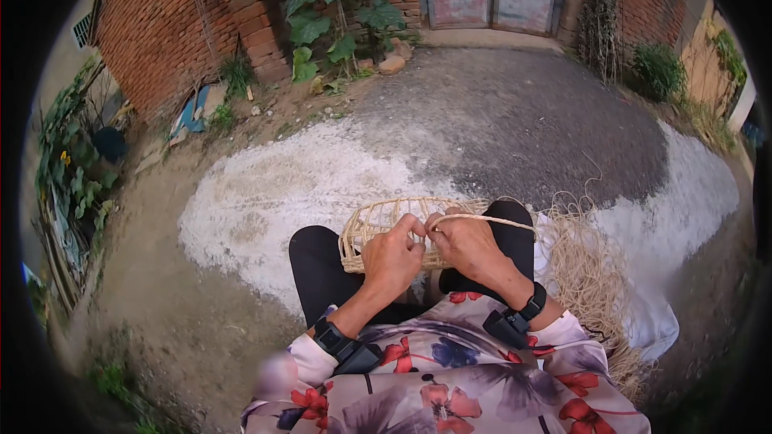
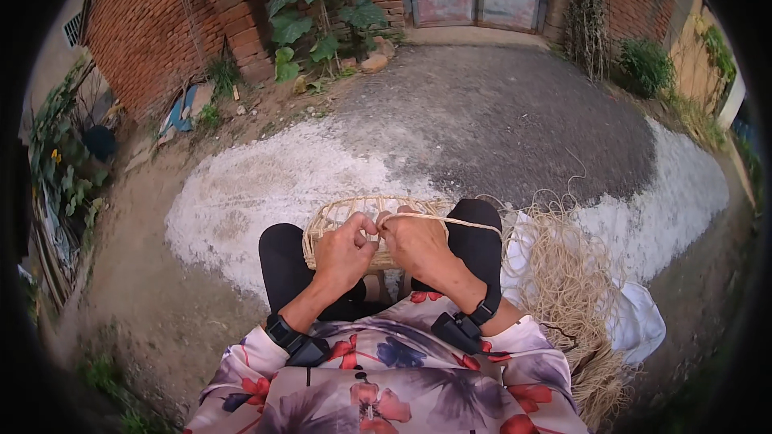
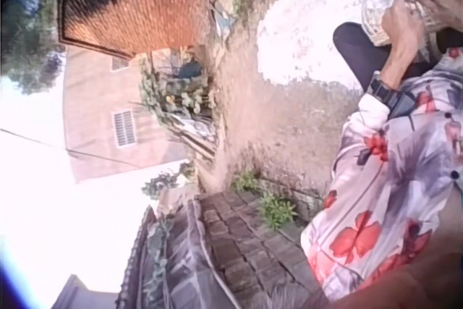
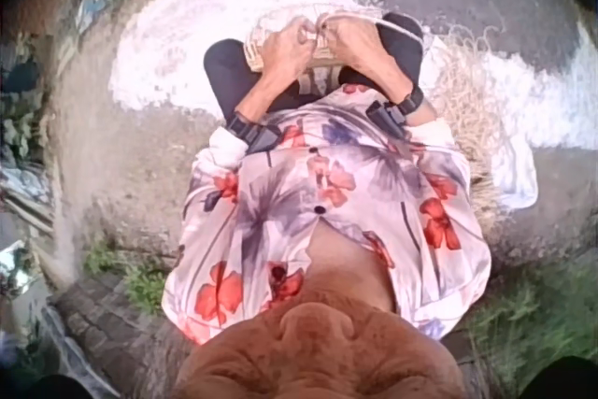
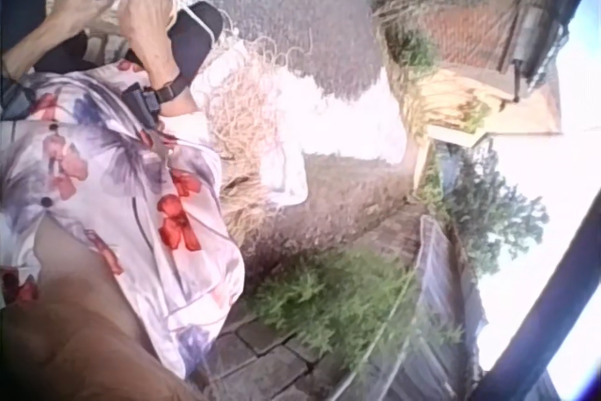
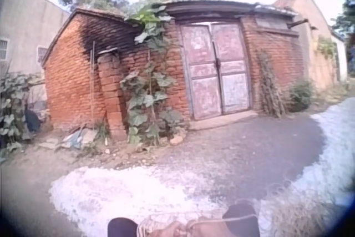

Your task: Weaving a small basket or container using straw or reed materials.

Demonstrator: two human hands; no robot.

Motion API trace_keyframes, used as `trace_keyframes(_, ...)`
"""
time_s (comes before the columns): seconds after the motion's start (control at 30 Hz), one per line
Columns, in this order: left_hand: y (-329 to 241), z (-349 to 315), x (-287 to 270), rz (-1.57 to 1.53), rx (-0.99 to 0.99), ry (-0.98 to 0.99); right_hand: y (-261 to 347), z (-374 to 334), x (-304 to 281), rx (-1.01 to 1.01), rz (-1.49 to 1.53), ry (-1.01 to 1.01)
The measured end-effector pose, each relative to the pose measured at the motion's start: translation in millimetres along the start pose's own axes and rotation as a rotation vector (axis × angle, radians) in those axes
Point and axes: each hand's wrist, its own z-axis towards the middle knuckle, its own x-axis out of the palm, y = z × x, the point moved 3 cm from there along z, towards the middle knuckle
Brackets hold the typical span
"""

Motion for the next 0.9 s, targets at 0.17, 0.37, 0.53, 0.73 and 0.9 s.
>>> trace_keyframes(0.17, -9, -3, 4, 0.035, 0.034, 0.012, 9, -10, 7, 0.117, -0.153, -0.048)
trace_keyframes(0.37, 0, 6, 2, 0.045, 0.075, 0.010, -1, -10, 22, 0.148, -0.067, -0.156)
trace_keyframes(0.53, 16, 5, 2, -0.050, 0.161, 0.051, -4, -5, 21, 0.065, -0.012, -0.060)
trace_keyframes(0.73, 6, -2, 0, 0.067, 0.189, 0.050, -2, -19, -1, 0.159, 0.304, -0.254)
trace_keyframes(0.9, -8, -11, 0, 0.101, 0.286, -0.126, 9, -22, 4, 0.067, -0.017, -0.250)
